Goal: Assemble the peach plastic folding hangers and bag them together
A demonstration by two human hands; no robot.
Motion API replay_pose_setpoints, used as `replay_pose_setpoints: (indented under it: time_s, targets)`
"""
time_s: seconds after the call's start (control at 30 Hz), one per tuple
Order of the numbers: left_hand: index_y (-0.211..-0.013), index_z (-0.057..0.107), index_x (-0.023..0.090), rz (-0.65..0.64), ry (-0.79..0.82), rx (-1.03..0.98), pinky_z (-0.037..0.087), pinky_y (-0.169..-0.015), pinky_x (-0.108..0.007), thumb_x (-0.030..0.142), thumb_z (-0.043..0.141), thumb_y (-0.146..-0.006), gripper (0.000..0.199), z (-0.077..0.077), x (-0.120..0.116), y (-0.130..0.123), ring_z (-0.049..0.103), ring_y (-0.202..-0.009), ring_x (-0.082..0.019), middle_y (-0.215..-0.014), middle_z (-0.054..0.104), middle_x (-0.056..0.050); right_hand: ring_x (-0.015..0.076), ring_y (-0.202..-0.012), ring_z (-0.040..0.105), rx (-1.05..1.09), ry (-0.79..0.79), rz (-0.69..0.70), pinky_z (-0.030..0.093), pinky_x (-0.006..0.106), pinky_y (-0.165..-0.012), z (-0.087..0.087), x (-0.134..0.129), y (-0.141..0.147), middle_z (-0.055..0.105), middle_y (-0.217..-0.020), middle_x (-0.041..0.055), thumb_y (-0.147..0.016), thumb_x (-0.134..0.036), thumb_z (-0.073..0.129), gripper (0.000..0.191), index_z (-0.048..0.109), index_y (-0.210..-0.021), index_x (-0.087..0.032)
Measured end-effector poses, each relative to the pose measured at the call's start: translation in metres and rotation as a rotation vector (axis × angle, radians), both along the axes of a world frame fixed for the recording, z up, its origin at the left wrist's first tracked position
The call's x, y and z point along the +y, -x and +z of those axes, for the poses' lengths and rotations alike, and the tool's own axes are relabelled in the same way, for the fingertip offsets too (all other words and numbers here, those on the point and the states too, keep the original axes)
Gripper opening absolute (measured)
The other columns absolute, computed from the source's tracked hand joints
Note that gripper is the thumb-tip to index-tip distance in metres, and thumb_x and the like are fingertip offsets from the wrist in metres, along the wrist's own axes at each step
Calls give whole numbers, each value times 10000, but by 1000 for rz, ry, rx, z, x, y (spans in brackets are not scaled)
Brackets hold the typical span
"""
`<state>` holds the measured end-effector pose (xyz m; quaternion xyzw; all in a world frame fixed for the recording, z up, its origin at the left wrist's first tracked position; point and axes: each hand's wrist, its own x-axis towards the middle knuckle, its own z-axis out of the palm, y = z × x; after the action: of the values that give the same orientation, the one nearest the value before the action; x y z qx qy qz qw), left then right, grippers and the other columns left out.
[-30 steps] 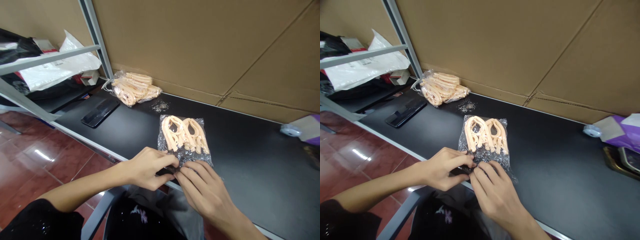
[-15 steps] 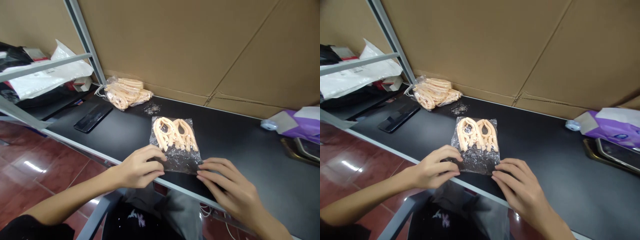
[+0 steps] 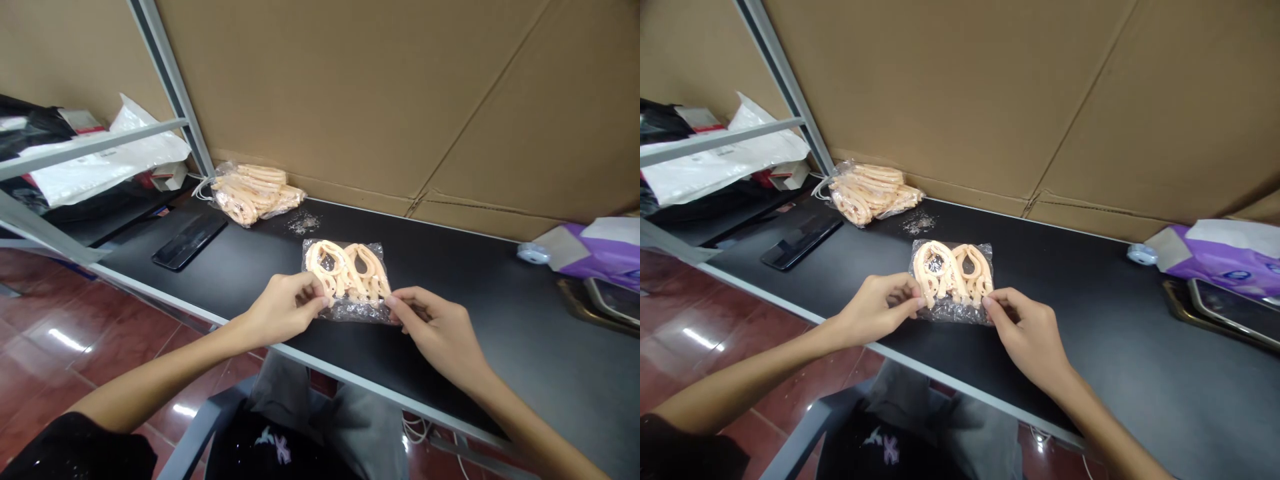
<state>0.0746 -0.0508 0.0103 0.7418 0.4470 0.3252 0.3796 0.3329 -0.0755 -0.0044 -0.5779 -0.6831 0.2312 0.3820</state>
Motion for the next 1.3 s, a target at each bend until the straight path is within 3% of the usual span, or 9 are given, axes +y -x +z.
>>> replay_pose_setpoints:
  time_s: [0.13,0.37,0.53,0.67,0.9,1.03,1.13,1.23,1.3]
  targets:
    - [-729,646,178,54,24,148,431,-550,-224,229,653,-823,107,4,7,-3,602,-560,-111,-647,680,23,172,-547,635,-124,-29,-8,464,294,-533,0,7,5,706,-653,14,-907,-393,553,252,691,-795,-214]
    - [-772,695,231,90,-54,390,372,-600,-262,258,664,-821,64,8,11,-2,594,-617,-134,-689,696,52,185,-649,615,-330,-270,6,465,315,-631,-10,9,6,678,-692,29,-924,-306,538,231,668,-755,-217]
    - [-864,663,227,120,-185,504,389,-736,-315,500,747,-786,296,3,22,9,591,-769,-195,-752,663,29,179,-606,591,-360,-141,-96,401,294,-540,-14,11,3,630,-661,7,-915,-477,569,295,676,-784,-237]
    - [-931,638,219,149,-134,545,382,-783,-341,671,690,-777,480,-4,30,26,574,-841,-221,-824,646,4,202,-631,588,-305,-64,-140,423,314,-582,-12,16,-6,613,-630,-1,-807,-637,640,400,681,-798,-240]
    - [-1000,627,221,39,-143,481,397,-869,-375,442,725,-827,297,-10,34,44,575,-877,-203,-881,637,10,203,-674,592,-227,28,-106,465,334,-642,-17,25,-28,647,-671,14,-813,-584,650,365,726,-830,-228]
    - [-958,624,198,102,-297,311,451,-855,-373,274,640,-901,96,-5,25,39,606,-878,-194,-901,670,-18,221,-824,639,-258,-269,-172,516,383,-775,-14,20,-23,722,-872,67,-924,-406,601,237,712,-939,-197]
    - [-1107,635,195,-80,-577,245,455,-982,-398,194,541,-968,167,0,7,29,611,-1104,-215,-1160,691,-79,251,-1056,630,-369,-557,23,507,442,-938,-8,9,-5,713,-1110,129,-953,-259,589,194,691,-1094,-174]
    - [-1310,577,187,-351,-722,386,430,-1076,-446,247,540,-989,329,-2,-7,22,571,-1268,-259,-1343,647,-111,276,-1241,574,-553,-540,278,508,465,-989,-5,-2,8,642,-1331,154,-967,-230,574,307,647,-1261,-178]
    - [-1376,535,167,-404,-668,485,408,-1122,-473,326,521,-1007,402,-6,-7,21,534,-1339,-274,-1425,598,-129,286,-1293,550,-646,-477,304,519,477,-989,-6,-4,9,609,-1404,149,-993,-261,534,357,614,-1331,-180]
